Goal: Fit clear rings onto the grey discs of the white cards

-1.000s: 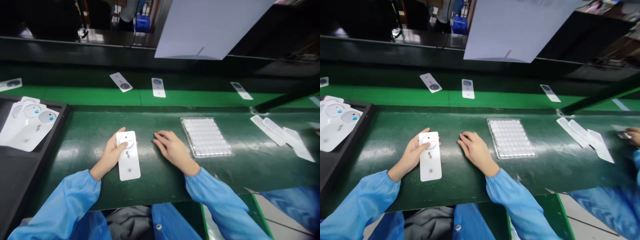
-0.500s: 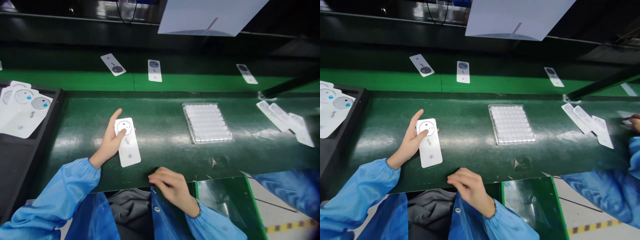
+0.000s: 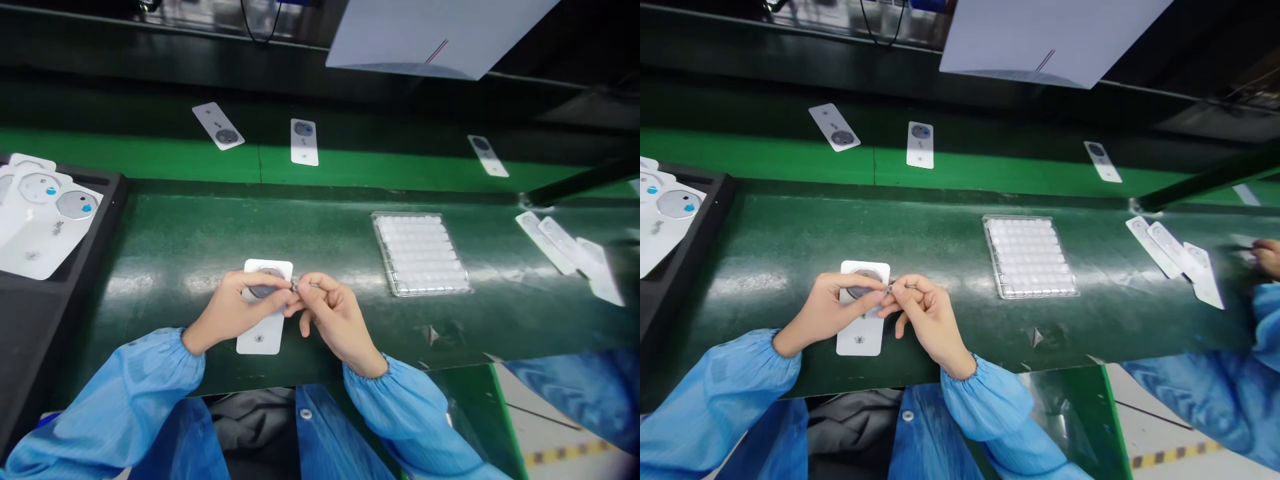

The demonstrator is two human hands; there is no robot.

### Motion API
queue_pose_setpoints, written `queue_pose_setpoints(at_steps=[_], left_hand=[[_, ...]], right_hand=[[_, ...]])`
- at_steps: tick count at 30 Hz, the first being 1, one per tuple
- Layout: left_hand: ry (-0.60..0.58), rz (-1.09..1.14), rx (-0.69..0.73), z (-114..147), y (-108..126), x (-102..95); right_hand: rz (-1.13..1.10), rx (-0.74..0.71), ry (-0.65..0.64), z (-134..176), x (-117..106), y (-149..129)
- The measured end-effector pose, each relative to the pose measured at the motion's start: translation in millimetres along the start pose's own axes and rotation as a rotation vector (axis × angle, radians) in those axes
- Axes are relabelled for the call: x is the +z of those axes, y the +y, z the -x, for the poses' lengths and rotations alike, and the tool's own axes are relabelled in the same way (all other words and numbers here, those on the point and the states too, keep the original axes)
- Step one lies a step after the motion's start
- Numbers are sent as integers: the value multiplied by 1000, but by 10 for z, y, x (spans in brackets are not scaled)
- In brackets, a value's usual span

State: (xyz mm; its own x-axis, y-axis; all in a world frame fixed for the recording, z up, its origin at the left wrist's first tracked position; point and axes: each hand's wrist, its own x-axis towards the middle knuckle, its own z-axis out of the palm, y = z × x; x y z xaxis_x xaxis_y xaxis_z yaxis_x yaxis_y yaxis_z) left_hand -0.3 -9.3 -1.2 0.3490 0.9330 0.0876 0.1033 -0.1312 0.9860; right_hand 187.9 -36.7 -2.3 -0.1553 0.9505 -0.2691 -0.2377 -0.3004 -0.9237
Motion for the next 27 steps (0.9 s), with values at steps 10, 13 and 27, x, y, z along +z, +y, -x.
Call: queue_pose_setpoints(at_steps=[10,13,27], left_hand=[[-89,-28,-12,1,18,-3],[-86,-9,-12,1,-5,-1],[-35,25,-36,33,-73,48]], right_hand=[[227,-67,45,29,-18,-85],[253,-47,22,38,-45,-121],[196,20,18,-2,-18,-98]])
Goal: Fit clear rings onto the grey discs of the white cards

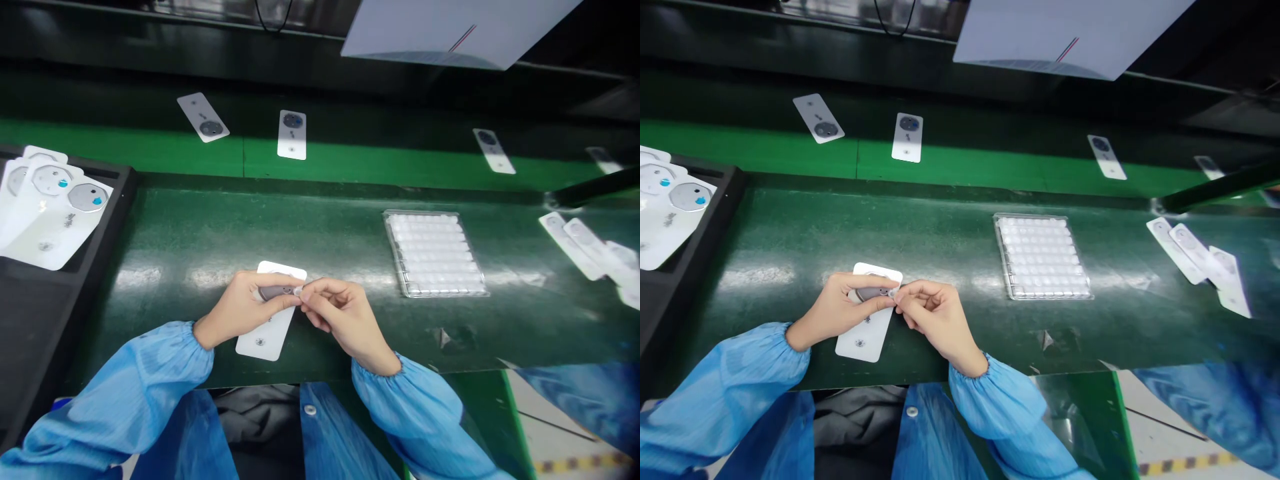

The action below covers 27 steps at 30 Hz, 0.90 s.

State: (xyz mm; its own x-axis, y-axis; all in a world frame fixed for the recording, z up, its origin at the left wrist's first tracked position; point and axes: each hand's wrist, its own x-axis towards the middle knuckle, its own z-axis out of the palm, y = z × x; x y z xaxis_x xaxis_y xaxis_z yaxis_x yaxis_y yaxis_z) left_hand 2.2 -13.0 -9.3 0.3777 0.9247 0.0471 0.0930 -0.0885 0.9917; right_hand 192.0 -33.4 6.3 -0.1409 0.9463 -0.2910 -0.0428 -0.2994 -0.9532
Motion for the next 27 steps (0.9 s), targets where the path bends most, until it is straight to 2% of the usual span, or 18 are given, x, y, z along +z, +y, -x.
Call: queue_pose_setpoints(at_steps=[10,14,27], left_hand=[[-73,20,32,39,16,8],[-42,27,38,38,6,16],[-52,167,-65,62,56,35]], right_hand=[[136,-201,236,-33,111,31],[137,-203,237,-60,125,51],[165,-163,269,-68,187,22]])
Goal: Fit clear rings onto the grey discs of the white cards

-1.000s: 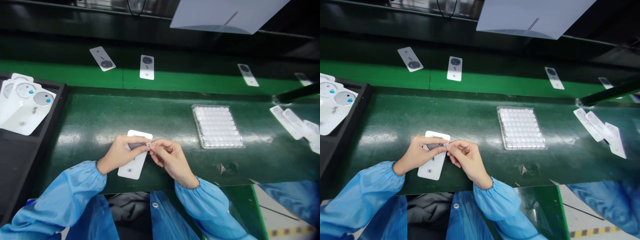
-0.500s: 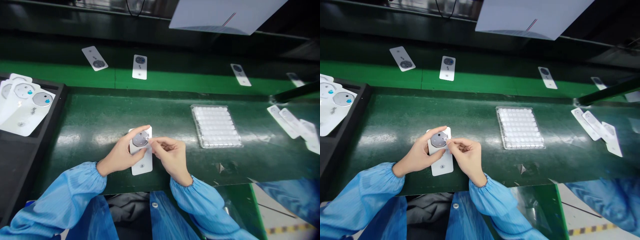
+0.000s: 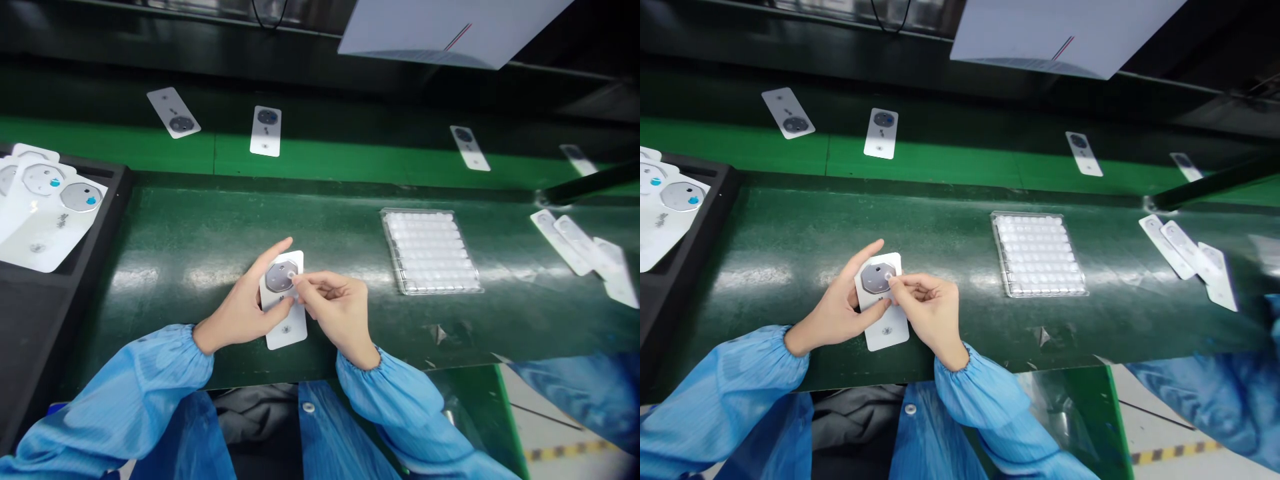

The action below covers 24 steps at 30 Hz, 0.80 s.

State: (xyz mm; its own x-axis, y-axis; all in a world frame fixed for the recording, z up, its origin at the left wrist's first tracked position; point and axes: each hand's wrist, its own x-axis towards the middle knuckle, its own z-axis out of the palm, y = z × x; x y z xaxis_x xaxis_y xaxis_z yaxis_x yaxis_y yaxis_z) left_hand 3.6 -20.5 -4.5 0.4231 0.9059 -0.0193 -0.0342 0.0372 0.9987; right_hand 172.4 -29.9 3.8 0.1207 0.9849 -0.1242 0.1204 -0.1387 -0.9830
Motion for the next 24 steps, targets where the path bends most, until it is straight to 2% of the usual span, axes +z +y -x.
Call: queue_pose_setpoints(at_steps=[3,6,9,13,17,19,22,24], left_hand=[[26,91,-15,5,17,17],[59,166,-59,11,23,30],[111,221,-105,-5,-12,24],[171,374,-189,-75,-97,-10],[197,473,-240,-125,-147,-35],[214,448,-234,-130,-151,-35],[214,415,-215,-142,-126,-48],[207,384,-170,-165,-86,-92]], right_hand=[[30,39,-59,-42,-44,-47],[86,119,-200,-122,-120,-114],[104,101,-269,-193,-174,-163],[43,74,-376,-193,-199,-133],[-94,68,-505,-48,-207,5],[-144,90,-495,82,-179,99],[-146,113,-402,258,-98,203],[-132,86,-343,248,-66,194]])
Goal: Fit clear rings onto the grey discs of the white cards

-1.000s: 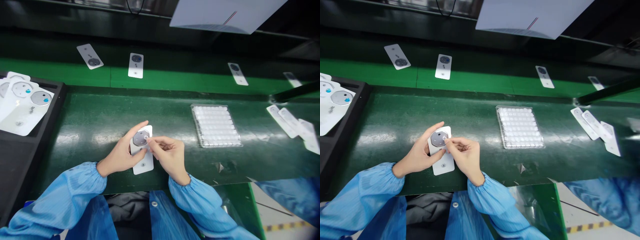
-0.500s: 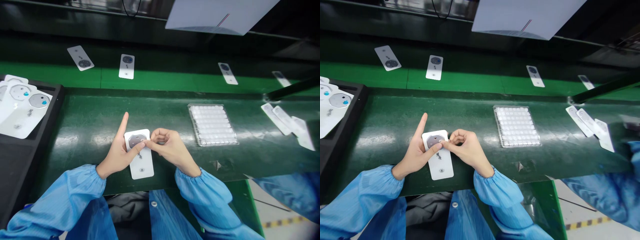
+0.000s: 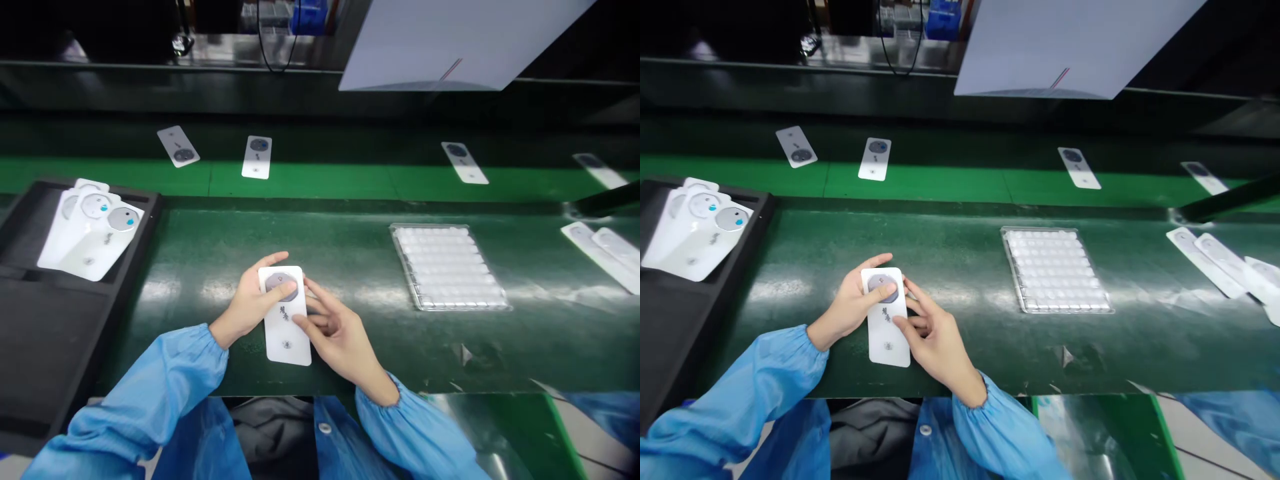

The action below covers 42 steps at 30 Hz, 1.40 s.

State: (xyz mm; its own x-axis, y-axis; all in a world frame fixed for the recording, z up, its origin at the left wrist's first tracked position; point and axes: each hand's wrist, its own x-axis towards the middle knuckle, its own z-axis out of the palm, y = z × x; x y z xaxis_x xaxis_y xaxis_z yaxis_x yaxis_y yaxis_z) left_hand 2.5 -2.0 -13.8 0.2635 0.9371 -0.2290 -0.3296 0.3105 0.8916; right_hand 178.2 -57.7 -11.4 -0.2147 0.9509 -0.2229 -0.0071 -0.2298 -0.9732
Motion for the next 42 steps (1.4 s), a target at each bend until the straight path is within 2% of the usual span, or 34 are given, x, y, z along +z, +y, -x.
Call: queue_pose_setpoints(at_steps=[3,7,9,10,12,14,16,18,21,22,24,25,27,29,32,42], left_hand=[[11,-117,159,-43,120,-86],[129,-418,326,-70,210,-279],[173,-542,339,-71,204,-373],[185,-580,343,-73,196,-415],[202,-627,346,-84,186,-489],[214,-679,339,-112,183,-532],[214,-826,349,-159,164,-498],[143,-1025,420,-231,100,-325],[-144,-1179,549,-426,-94,226],[-251,-1192,562,-515,-176,463],[-392,-1233,558,-707,-338,945],[-426,-1259,552,-799,-411,1165],[-410,-1298,543,-949,-526,1519],[-345,-1304,539,-1041,-599,1729],[-290,-1275,534,-1088,-647,1814],[-209,-1136,504,-1071,-710,1758]], right_hand=[[44,-126,49,-354,-137,-230],[196,-354,221,-1387,-522,-817],[356,-343,328,-1879,-733,-1072],[512,-299,366,-2048,-856,-1158],[753,-229,426,-2169,-1169,-1230],[883,-179,489,-1975,-1566,-1185],[951,-114,591,-1537,-1996,-1066],[1009,2,721,-1013,-2400,-918],[1028,164,841,-419,-2851,-687],[1019,189,852,-311,-2945,-616],[990,197,851,-214,-3056,-497],[972,190,846,-208,-3085,-453],[934,176,839,-233,-3120,-390],[900,167,838,-262,-3155,-349],[852,156,838,-270,-3223,-288],[754,146,806,-297,-3314,-154]])
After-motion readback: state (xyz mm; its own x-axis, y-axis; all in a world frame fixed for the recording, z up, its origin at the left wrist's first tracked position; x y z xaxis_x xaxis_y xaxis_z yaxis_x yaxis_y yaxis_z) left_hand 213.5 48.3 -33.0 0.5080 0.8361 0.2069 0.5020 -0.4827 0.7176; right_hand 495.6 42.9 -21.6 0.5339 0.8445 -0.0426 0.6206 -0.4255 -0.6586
